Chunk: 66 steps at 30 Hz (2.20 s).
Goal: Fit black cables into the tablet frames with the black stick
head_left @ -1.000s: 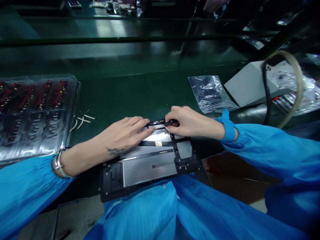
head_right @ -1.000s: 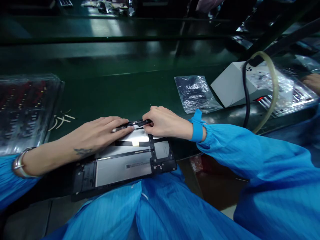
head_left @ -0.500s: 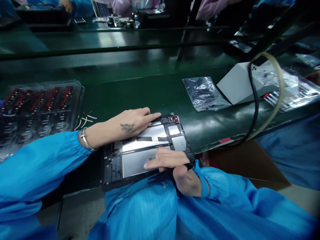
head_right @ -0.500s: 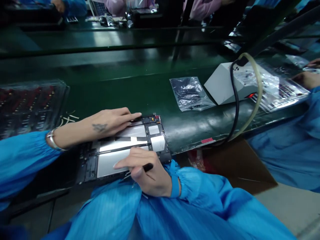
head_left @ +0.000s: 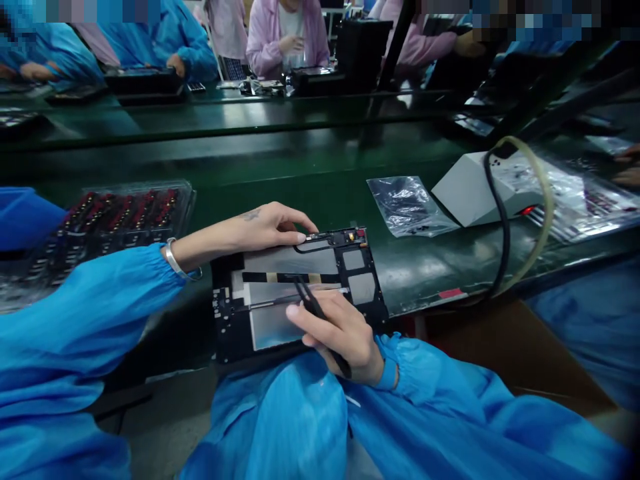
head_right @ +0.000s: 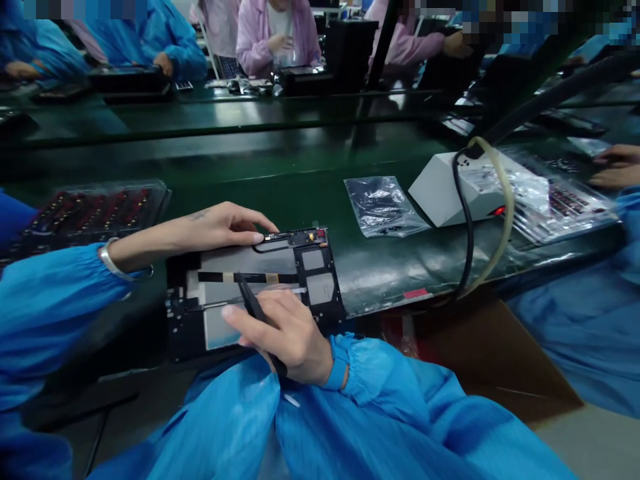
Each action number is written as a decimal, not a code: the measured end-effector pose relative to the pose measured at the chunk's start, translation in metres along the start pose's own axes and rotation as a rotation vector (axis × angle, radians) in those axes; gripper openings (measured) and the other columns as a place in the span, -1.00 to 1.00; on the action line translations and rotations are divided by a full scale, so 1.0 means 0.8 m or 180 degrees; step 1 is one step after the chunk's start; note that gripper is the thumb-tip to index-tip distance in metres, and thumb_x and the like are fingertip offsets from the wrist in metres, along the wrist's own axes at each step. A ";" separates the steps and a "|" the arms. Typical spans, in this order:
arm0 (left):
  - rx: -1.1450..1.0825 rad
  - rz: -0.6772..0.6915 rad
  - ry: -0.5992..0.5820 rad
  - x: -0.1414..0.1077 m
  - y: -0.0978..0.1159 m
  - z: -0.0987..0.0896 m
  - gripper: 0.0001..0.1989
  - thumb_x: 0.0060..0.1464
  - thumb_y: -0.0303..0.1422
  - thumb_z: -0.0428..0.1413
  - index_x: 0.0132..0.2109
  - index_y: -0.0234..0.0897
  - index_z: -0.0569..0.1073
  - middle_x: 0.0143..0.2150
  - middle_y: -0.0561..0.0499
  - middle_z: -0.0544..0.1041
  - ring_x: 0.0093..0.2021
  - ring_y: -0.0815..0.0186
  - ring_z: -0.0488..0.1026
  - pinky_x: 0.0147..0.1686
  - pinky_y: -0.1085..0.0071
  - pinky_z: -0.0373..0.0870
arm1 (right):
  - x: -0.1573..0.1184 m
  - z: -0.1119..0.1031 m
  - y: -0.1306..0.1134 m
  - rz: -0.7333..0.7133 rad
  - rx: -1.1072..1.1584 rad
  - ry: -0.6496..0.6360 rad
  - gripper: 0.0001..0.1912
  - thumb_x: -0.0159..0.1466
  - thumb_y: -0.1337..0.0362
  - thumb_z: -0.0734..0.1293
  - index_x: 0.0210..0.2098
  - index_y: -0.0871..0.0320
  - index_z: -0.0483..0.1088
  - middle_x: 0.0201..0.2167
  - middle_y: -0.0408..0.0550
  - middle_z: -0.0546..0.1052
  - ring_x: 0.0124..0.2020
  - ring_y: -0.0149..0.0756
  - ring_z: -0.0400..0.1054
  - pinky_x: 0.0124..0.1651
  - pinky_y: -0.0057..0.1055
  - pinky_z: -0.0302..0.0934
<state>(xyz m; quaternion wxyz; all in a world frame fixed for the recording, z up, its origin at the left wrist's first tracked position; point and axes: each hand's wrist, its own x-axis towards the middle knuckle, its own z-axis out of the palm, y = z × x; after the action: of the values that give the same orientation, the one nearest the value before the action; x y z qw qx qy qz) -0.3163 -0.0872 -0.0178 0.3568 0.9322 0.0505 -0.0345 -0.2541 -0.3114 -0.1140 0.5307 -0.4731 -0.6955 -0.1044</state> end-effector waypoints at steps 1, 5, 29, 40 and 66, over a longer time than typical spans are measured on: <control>-0.0161 -0.0001 -0.0011 -0.002 0.003 -0.001 -0.66 0.22 -0.27 0.10 0.07 -0.29 0.55 -0.27 0.01 0.59 -0.39 0.39 0.44 -0.44 0.55 0.23 | -0.001 0.000 0.000 -0.0076 -0.0051 0.0002 -0.55 0.39 0.38 0.24 0.26 0.14 0.33 -0.19 0.04 0.59 -0.09 -0.19 0.49 -0.06 -0.19 0.48; -0.0670 -0.0020 -0.0037 -0.006 0.009 -0.003 -0.65 0.17 -0.27 0.15 0.06 -0.29 0.55 -0.34 0.01 0.57 -0.44 0.40 0.41 -0.46 0.56 0.26 | -0.005 0.002 0.002 -0.0232 -0.0053 -0.0068 -0.50 0.33 0.48 0.27 0.25 0.18 0.34 -0.27 0.00 0.63 -0.10 -0.20 0.53 -0.08 -0.21 0.48; -0.2120 0.0550 0.1613 -0.054 0.038 -0.001 -0.55 0.21 0.04 0.15 -0.24 -0.31 0.33 -0.39 -0.08 0.63 -0.46 0.29 0.59 -0.45 0.45 0.55 | 0.093 -0.092 0.056 0.1332 0.0561 0.1640 -0.79 0.25 0.29 0.46 -0.12 -0.04 0.57 -0.16 -0.14 0.65 -0.03 -0.16 0.54 0.19 -0.12 0.38; -0.1979 0.0344 0.1864 -0.055 0.038 0.029 -0.52 0.32 -0.07 0.08 -0.46 -0.32 0.28 -0.60 0.07 0.47 -0.68 0.53 0.34 -0.68 0.67 0.21 | 0.099 -0.115 0.058 0.2905 0.1929 0.0674 -0.80 0.26 0.14 0.43 -0.11 -0.18 0.54 0.03 -0.20 0.59 0.10 -0.05 0.49 0.09 0.01 0.47; -0.2165 0.0069 0.1367 -0.036 -0.007 0.028 -0.73 0.31 -0.24 0.12 -0.32 -0.31 0.32 -0.56 0.06 0.53 -0.67 0.51 0.38 -0.68 0.68 0.24 | 0.105 -0.103 0.072 0.3313 0.2182 0.0852 -0.67 0.29 0.27 0.41 0.05 -0.06 0.48 0.09 -0.18 0.56 0.20 -0.21 0.40 0.27 -0.17 0.35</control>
<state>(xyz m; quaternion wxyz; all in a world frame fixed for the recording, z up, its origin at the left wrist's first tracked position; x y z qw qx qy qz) -0.3458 -0.0998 -0.0350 0.6266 0.7475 0.1226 0.1836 -0.1562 -0.2880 -0.0306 0.7155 -0.5353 -0.2961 0.3374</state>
